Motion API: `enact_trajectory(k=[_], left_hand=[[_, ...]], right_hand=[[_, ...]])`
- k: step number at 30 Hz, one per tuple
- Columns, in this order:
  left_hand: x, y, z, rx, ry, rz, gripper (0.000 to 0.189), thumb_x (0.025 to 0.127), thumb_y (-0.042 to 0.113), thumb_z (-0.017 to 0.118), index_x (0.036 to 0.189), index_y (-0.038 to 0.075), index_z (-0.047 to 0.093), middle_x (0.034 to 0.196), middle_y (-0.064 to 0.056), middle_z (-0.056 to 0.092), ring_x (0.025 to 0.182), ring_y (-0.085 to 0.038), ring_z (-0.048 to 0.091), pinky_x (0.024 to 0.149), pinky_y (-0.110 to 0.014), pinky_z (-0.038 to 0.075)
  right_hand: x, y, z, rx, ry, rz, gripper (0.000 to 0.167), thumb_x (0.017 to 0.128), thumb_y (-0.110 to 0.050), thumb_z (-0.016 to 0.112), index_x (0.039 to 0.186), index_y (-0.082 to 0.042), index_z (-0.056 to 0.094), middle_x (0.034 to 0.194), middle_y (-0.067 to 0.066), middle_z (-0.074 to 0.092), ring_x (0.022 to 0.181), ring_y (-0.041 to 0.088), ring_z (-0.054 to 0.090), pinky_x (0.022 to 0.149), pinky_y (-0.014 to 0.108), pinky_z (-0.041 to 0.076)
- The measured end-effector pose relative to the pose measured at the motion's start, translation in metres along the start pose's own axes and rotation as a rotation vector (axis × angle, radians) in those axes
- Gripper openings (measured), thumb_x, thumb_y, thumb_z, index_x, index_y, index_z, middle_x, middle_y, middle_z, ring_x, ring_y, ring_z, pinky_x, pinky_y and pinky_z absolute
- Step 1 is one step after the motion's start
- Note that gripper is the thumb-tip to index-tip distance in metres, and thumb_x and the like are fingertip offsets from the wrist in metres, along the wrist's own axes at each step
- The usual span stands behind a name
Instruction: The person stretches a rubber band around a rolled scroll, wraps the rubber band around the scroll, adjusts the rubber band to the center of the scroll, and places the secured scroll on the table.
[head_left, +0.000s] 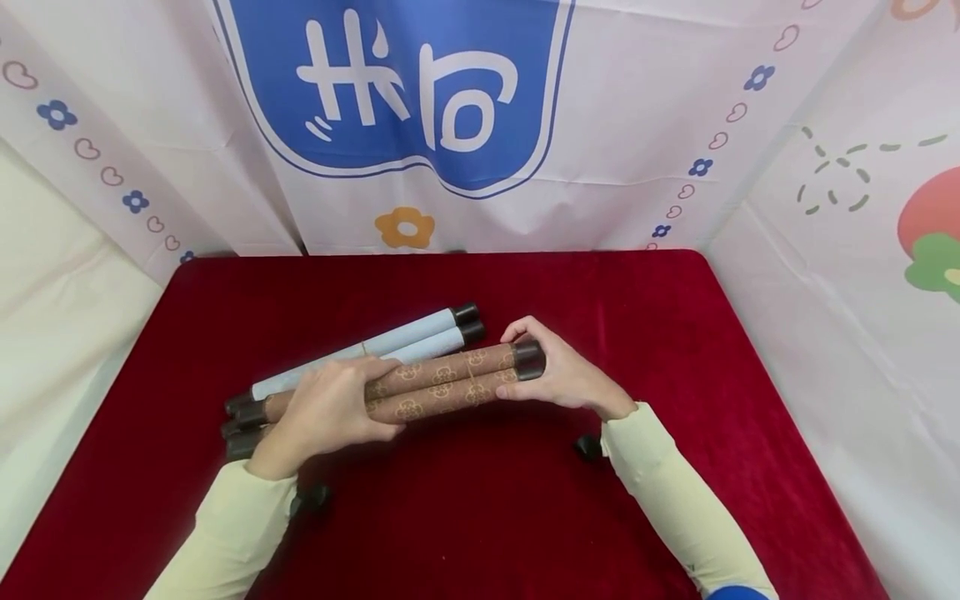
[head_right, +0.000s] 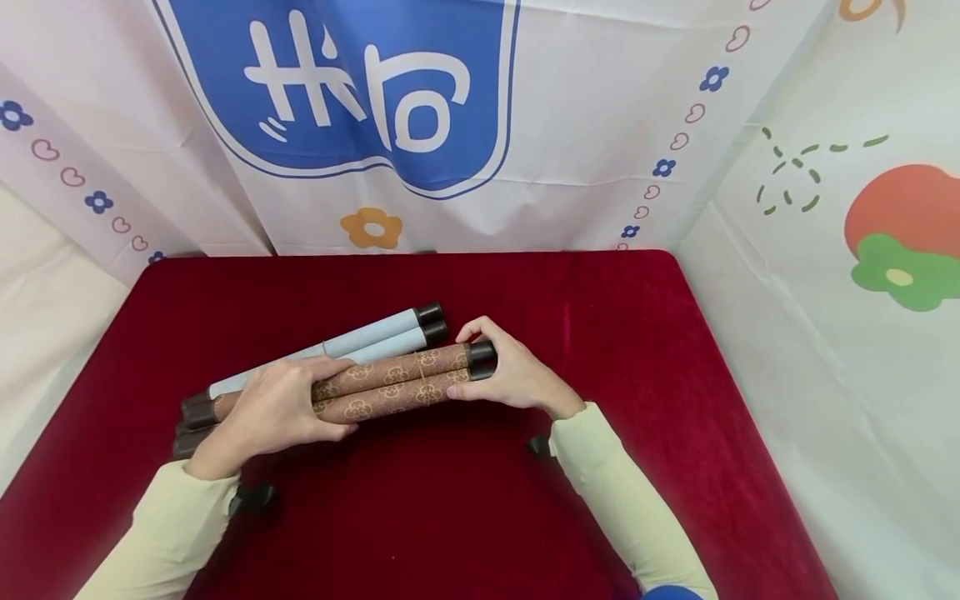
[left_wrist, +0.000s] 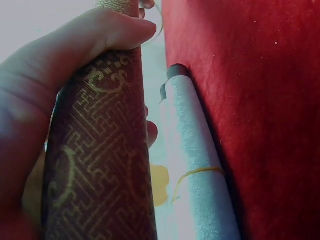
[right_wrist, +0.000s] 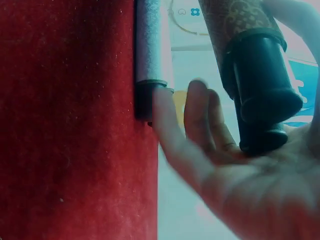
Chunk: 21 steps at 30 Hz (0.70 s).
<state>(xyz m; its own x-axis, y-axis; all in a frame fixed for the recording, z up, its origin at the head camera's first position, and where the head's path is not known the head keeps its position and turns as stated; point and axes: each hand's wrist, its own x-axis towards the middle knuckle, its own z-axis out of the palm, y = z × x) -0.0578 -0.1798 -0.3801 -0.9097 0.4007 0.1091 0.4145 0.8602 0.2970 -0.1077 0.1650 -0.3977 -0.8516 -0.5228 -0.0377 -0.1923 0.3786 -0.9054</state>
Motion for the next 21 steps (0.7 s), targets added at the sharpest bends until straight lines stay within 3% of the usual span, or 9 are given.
enact_trajectory(k=[3,6,10,12,16,21], left_hand=[[0.000,0.000,0.001,-0.006,-0.009,-0.015,0.079,0.058,0.049,0.096,0.129,0.022,0.075,0.103,0.005,0.078,0.087,-0.019,0.072,0.061,-0.046,0.055],[0.000,0.001,0.004,-0.003,-0.013,-0.028,0.080,0.058,0.049,0.096,0.129,0.022,0.075,0.105,0.004,0.078,0.089,-0.020,0.073,0.061,-0.047,0.056],[0.001,0.003,0.006,0.003,-0.026,-0.052,0.081,0.058,0.049,0.096,0.131,0.021,0.074,0.110,0.000,0.079,0.094,-0.024,0.074,0.062,-0.049,0.056],[0.001,0.005,0.007,0.005,-0.035,-0.066,0.081,0.059,0.049,0.096,0.132,0.020,0.074,0.113,-0.002,0.079,0.096,-0.026,0.075,0.062,-0.050,0.055],[0.002,0.010,0.009,0.015,-0.049,-0.088,0.083,0.060,0.050,0.096,0.134,0.020,0.073,0.116,-0.004,0.079,0.098,-0.029,0.075,0.062,-0.052,0.055],[0.003,0.015,0.013,0.012,-0.045,-0.094,0.085,0.059,0.050,0.096,0.134,0.018,0.073,0.116,-0.005,0.079,0.095,-0.027,0.075,0.062,-0.050,0.057]], right_hand=[[-0.003,-0.003,-0.003,-0.084,0.046,0.012,0.065,0.081,-0.033,0.091,0.136,-0.028,0.056,0.131,0.002,0.064,0.121,0.021,0.062,0.105,0.047,0.050],[-0.005,-0.011,-0.004,-0.174,0.167,-0.012,0.062,0.083,-0.038,0.089,0.137,-0.028,0.058,0.136,0.001,0.060,0.128,0.020,0.058,0.110,0.049,0.049],[-0.006,-0.020,0.000,-0.262,0.365,-0.118,0.044,0.086,-0.028,0.087,0.124,-0.017,0.068,0.119,0.004,0.064,0.112,0.022,0.061,0.097,0.043,0.052],[-0.006,-0.025,0.006,-0.306,0.411,-0.175,0.032,0.086,-0.022,0.086,0.113,-0.013,0.072,0.105,0.005,0.066,0.100,0.022,0.062,0.089,0.040,0.052],[-0.006,-0.033,0.021,-0.405,0.382,-0.218,0.017,0.085,-0.022,0.086,0.094,-0.013,0.075,0.084,0.000,0.064,0.083,0.016,0.058,0.076,0.031,0.050],[-0.003,-0.038,0.038,-0.552,0.337,-0.198,0.016,0.084,-0.029,0.085,0.082,-0.016,0.075,0.075,-0.006,0.061,0.076,0.010,0.052,0.070,0.027,0.046]])
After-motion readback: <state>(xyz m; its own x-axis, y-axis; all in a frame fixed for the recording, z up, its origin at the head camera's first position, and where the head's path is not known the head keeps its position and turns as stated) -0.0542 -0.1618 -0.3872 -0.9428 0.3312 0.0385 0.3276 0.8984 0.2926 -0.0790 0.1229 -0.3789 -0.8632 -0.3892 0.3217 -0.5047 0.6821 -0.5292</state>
